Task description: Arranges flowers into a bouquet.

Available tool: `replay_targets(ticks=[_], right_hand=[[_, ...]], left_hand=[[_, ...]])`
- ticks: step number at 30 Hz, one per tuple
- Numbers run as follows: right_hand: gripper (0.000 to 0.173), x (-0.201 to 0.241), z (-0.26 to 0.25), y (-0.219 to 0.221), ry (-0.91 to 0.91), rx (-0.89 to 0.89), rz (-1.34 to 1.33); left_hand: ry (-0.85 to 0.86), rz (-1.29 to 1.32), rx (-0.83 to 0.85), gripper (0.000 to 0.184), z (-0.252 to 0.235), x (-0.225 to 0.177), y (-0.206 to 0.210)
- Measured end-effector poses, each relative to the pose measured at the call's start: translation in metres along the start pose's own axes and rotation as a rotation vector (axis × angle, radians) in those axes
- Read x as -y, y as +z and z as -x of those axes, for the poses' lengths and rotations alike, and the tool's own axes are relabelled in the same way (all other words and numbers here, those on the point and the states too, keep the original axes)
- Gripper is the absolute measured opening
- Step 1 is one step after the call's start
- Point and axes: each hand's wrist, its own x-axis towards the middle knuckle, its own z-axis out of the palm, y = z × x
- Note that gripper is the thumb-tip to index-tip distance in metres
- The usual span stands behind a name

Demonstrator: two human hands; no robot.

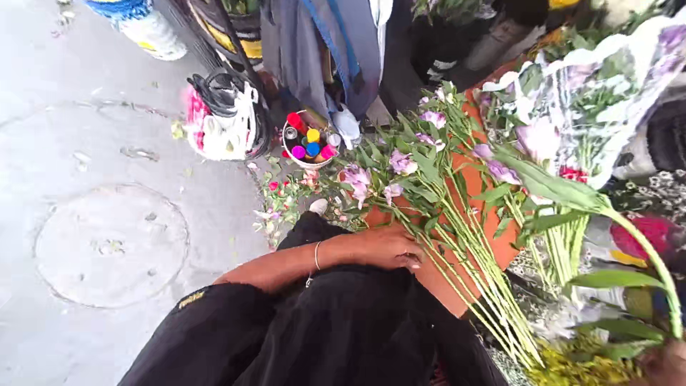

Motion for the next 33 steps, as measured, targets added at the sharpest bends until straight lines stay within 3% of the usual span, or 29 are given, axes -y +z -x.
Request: replay_targets(ticks=[6, 11, 15, 18, 24, 26, 29, 31, 33], right_hand=[[0.022, 0.022, -0.003, 0.054, 0.133, 0.238, -0.157], [0.020, -0.024, 0.029, 0.113, 0.312, 0.409, -0.235], [0.021, -0.057, 0.061, 0.130, 0.397, 0.386, -0.261], [0.021, -0.058, 0.064, 0.134, 0.341, 0.331, -0.228], [0.016, -0.032, 0.040, 0.093, 0.278, 0.203, -0.322], [0.016, -0.028, 0.038, 0.065, 0.265, 0.133, -0.282], [0.016, -0.025, 0.046, 0.029, 0.271, 0.040, -0.213], [0.015, -0.023, 0.055, 0.015, 0.276, -0.006, -0.208], [0.016, -0.022, 0.065, 0.010, 0.274, -0.033, -0.224]], left_hand=[[-0.068, 0.147, -0.003, 0.021, 0.018, 0.038, 0.004], [-0.075, 0.180, -0.072, 0.019, 0.032, 0.054, -0.007], [-0.194, 0.341, -0.025, 0.023, 0.045, 0.053, -0.034], [-0.260, 0.416, 0.012, 0.029, 0.053, 0.050, -0.053], [0.095, 0.375, 0.107, 0.043, 0.044, 0.042, -0.074], [0.170, 0.224, 0.109, 0.040, 0.035, 0.031, -0.081], [0.218, -0.307, 0.104, 0.032, 0.017, 0.016, -0.090], [0.188, -0.598, 0.149, 0.026, 0.001, 0.012, -0.102], [0.153, -0.732, 0.211, 0.024, -0.018, 0.022, -0.121]])
